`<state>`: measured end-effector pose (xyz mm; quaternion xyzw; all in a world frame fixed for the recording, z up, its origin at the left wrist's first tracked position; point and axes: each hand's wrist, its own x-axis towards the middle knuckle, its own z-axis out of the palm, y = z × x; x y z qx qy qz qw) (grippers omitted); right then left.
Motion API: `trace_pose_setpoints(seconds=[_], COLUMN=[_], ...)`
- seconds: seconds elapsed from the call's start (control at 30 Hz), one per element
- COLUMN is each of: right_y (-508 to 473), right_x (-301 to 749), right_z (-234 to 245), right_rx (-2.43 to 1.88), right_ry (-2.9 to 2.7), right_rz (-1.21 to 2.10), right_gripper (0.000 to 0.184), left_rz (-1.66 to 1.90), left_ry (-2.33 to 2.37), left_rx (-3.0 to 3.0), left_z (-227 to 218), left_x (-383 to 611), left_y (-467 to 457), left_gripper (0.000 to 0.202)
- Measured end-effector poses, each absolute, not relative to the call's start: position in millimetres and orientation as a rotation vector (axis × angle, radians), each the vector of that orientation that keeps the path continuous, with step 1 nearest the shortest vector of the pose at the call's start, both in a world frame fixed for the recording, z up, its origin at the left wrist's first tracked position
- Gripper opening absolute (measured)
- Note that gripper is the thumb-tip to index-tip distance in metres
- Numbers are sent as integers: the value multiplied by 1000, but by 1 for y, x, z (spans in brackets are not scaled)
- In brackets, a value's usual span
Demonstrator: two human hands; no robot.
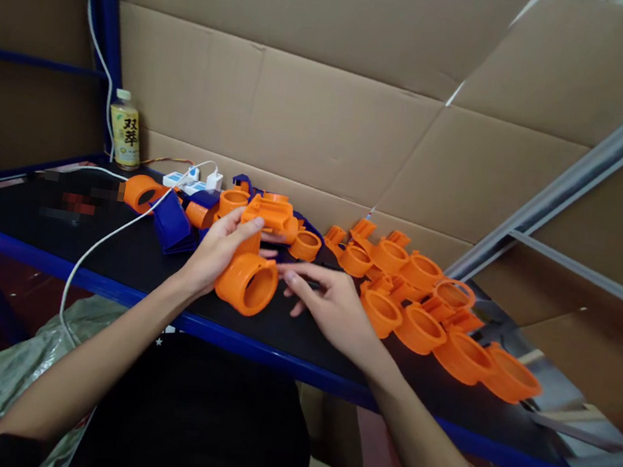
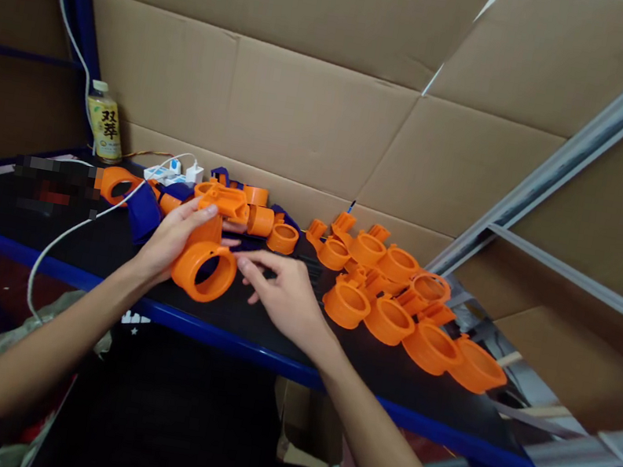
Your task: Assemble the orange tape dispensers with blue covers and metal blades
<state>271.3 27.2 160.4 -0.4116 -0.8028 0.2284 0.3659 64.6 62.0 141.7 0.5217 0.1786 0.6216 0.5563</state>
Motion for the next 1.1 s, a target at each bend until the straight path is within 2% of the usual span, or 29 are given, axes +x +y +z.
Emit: trace_pose_setpoints(seconds=[0.17,0.37,0.6,0.73,0.87,0.97,1.1], right_y=[19,29,28,26,25,27,26], right_x=[321,358,357,351,348,348,344], right_z=[140,121,119,117,118,120,133], right_rx=[-1351,-1430,-1378,-1462,-1515,-1530,-1422], right_ry=[-2269,-2416,-2497,-2441,-2361,-2288,-2130], right_rz=[-38,-277,-263,-288,-274,-160,54], right_gripper=[27,28,21,15,6,4,12], left_rz=[1326,1297,1287,1190,1052,973,938], left_ry=[477,563,570,574,546,523,550], left_rx=[1209,1177,1162,1189,1206,1184,1231], left_z=[143,137,138,139,137,134,130], left_x=[59,64,63,61,59,60,64], left_y=[58,61,59,57,55,55,54], left_gripper=[29,24,30,37,35,35,37])
